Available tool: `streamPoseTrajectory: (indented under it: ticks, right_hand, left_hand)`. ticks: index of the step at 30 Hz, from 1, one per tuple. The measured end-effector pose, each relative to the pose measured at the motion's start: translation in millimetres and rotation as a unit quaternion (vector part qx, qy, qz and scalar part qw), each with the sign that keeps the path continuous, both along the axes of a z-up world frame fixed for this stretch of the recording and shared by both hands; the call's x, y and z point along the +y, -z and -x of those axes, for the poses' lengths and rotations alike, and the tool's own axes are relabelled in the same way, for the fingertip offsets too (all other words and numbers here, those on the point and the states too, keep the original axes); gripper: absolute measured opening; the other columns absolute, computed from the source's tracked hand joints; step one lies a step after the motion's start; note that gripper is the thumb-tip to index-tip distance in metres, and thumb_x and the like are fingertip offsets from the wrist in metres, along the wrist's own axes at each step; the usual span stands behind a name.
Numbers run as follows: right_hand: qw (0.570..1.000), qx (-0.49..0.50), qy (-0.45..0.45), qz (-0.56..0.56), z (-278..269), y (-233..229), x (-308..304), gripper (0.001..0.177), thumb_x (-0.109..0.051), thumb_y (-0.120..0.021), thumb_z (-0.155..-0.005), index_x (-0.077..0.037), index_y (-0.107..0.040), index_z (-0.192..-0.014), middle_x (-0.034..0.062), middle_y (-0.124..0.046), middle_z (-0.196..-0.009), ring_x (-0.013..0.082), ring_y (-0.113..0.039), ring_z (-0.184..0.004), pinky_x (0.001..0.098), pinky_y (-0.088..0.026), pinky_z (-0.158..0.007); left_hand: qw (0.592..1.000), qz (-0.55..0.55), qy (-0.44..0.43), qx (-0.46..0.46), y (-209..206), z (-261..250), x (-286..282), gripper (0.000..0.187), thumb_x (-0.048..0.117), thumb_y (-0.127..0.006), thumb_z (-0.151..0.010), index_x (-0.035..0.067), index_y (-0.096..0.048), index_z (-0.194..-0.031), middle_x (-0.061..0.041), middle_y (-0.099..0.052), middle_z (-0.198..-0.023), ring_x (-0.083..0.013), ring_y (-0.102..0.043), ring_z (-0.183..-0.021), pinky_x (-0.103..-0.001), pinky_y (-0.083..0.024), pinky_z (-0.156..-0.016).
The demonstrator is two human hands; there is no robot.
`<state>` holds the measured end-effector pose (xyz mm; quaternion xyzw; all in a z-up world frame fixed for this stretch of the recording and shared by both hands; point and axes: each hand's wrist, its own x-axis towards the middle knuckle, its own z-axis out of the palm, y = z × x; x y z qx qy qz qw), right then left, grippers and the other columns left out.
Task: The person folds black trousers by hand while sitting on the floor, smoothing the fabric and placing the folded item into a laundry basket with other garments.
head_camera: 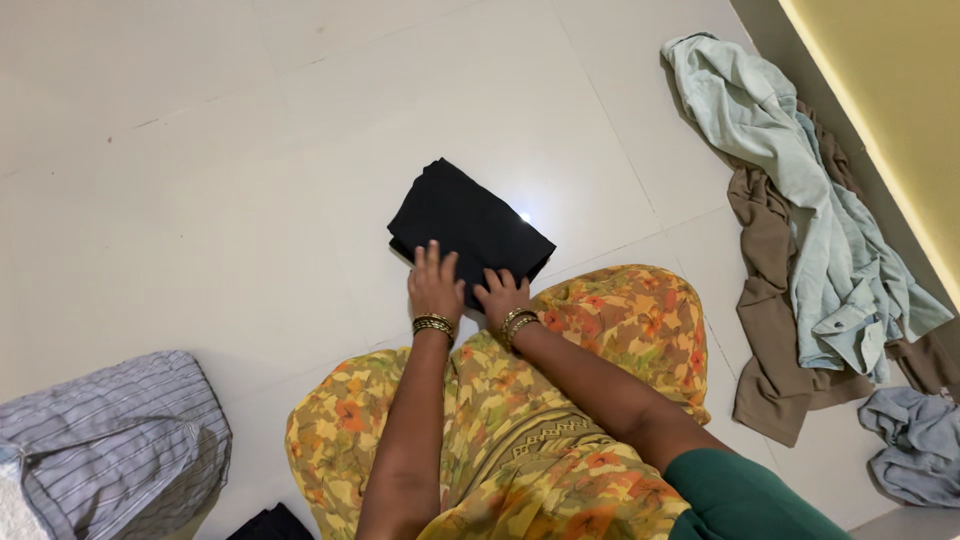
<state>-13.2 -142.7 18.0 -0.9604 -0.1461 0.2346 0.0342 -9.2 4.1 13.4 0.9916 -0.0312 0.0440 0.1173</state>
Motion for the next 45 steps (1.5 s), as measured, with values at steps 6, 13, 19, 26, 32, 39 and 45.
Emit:
streamPoseTrajectory:
  ticks: [6,13,19,26,32,39,45]
  right_hand:
    - [0.992,-0.113,0.043,-0.028,-51,38,-51,0.026,-0.020,-0.052,-0.098,-0.021,-0.068,-0.118,0.0059,-0.044,-0.156,0.0336,-0.026,-0.152,0.0687,-0.023,-0.117]
    - [0.990,-0.013,0.138,0.006,-73,-21,-41,0.039,-0.016,-0.060,-0.092,-0.019,-0.063,-0.131,0.0102,-0.033,-0.162,0.0402,-0.023,-0.150,0.0673,-0.016,-0.118]
    - [0.985,-0.081,0.136,-0.064,-40,30,-55,0.026,-0.012,-0.056,-0.095,-0.018,-0.063,-0.120,0.0120,-0.032,-0.161,0.0357,-0.024,-0.152,0.0616,-0.025,-0.117]
    - [0.982,-0.145,0.025,-0.119,-49,77,-94,0.019,-0.007,-0.054,-0.093,-0.010,-0.064,-0.109,0.0141,-0.043,-0.156,0.0350,-0.035,-0.148,0.0416,-0.039,-0.114]
    - [0.969,-0.170,0.066,-0.170,-62,54,-104,0.017,-0.008,-0.052,-0.101,-0.011,-0.066,-0.109,0.0044,-0.051,-0.155,0.0262,-0.039,-0.153,0.0383,-0.042,-0.122]
    - [0.992,0.110,0.028,0.060,-42,-26,-97,0.015,-0.021,-0.063,-0.093,-0.018,-0.074,-0.102,0.0042,-0.006,-0.172,0.0408,-0.011,-0.151,0.0593,-0.012,-0.118]
    - [0.982,-0.030,0.181,-0.039,-55,-19,-76,0.025,-0.017,-0.059,-0.095,-0.024,-0.072,-0.115,-0.0044,-0.040,-0.161,0.0312,-0.028,-0.155,0.0661,-0.010,-0.126]
  left_hand:
    - [0.954,-0.080,0.078,0.277,-27,4,-29,0.070,0.046,-0.064,-0.091,0.025,-0.041,-0.154,-0.005,-0.019,-0.164,-0.0262,-0.026,-0.151,-0.051,-0.033,-0.114]
    - [0.965,0.101,0.049,0.237,22,6,-30,0.034,0.036,-0.063,-0.103,0.023,-0.064,-0.134,-0.005,-0.065,-0.140,-0.0234,-0.064,-0.126,-0.042,-0.048,-0.112]
    - [0.936,0.261,-0.197,-0.134,47,-25,15,0.054,0.015,-0.082,-0.082,0.000,-0.057,-0.126,-0.023,-0.060,-0.129,-0.0410,-0.058,-0.121,-0.044,-0.045,-0.103]
    - [0.804,0.522,-0.283,-0.019,131,-51,40,0.044,0.017,-0.079,-0.091,-0.002,-0.061,-0.126,-0.012,-0.068,-0.118,-0.0217,-0.066,-0.108,-0.034,-0.052,-0.094]
    - [0.765,0.563,-0.305,0.066,114,-46,35,0.027,0.016,-0.076,-0.090,-0.001,-0.069,-0.110,-0.009,-0.071,-0.085,-0.0124,-0.062,-0.066,-0.031,-0.055,-0.064]
    - [0.890,0.295,-0.284,0.202,90,-22,26,0.045,0.018,-0.080,-0.082,0.004,-0.061,-0.121,-0.016,-0.068,-0.111,-0.0317,-0.067,-0.102,-0.045,-0.054,-0.093]
    - [0.951,0.144,-0.268,0.052,4,-16,-9,0.065,0.013,-0.076,-0.080,0.008,-0.052,-0.140,-0.018,-0.044,-0.150,-0.0360,-0.039,-0.140,-0.054,-0.037,-0.110]
